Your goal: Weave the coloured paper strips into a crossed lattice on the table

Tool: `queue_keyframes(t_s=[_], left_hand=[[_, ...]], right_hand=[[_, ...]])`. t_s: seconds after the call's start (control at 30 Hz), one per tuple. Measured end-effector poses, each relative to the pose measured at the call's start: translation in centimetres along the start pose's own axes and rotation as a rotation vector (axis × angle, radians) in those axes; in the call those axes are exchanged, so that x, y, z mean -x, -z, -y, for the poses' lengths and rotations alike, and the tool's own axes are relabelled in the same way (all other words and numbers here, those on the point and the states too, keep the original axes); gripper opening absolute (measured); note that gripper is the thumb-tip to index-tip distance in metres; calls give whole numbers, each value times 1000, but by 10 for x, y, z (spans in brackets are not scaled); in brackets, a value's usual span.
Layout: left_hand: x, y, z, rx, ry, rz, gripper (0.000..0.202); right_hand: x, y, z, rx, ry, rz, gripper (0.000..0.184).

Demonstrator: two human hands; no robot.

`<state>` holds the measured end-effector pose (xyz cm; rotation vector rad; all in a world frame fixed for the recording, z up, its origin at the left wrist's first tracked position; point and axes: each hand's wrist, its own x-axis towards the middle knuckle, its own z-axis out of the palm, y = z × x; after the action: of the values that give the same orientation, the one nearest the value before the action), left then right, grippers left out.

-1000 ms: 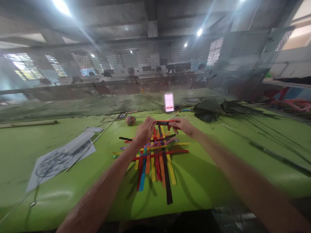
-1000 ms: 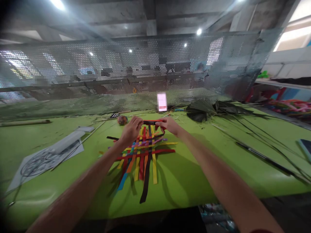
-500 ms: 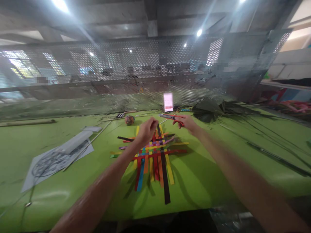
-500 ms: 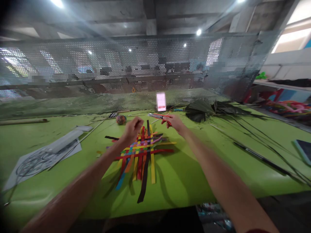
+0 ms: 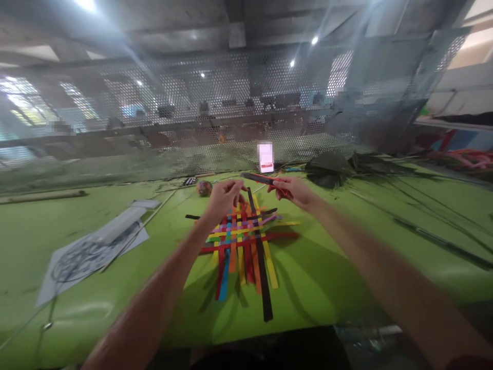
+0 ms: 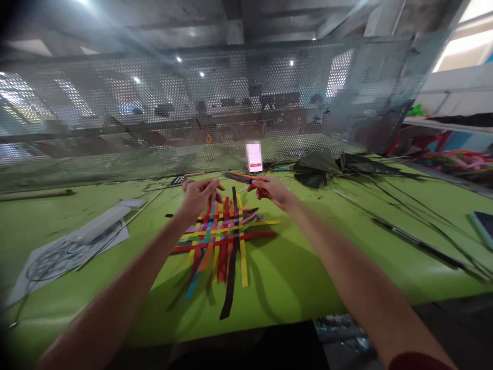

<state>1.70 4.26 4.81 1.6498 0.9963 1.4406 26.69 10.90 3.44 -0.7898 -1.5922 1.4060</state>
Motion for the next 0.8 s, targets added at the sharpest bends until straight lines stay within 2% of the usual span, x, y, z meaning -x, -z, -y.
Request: queue_keyframes(t_s=[0.1,0.17,0.27,0.33,0.47,0.8], left_hand=[[-11,13,20,-16,59,-90,51],[-10,14,25,54,121,-82,50],[-7,11,25,233,148,-95,54],[-8,13,23,322,128,-159,56],[-13,18,21,348,114,-255,52],[-10,15,21,303,139,-234,43]], right_hand=[[2,-8,6,-44,50,52,26],[3,-12,8,-70,76,58,27],[3,-14,10,-76,89,70,24],[4,-15,9,-67,78,77,23],[4,-15,7,-70,46,69,21],[2,-11,0,-123,12,74,22]])
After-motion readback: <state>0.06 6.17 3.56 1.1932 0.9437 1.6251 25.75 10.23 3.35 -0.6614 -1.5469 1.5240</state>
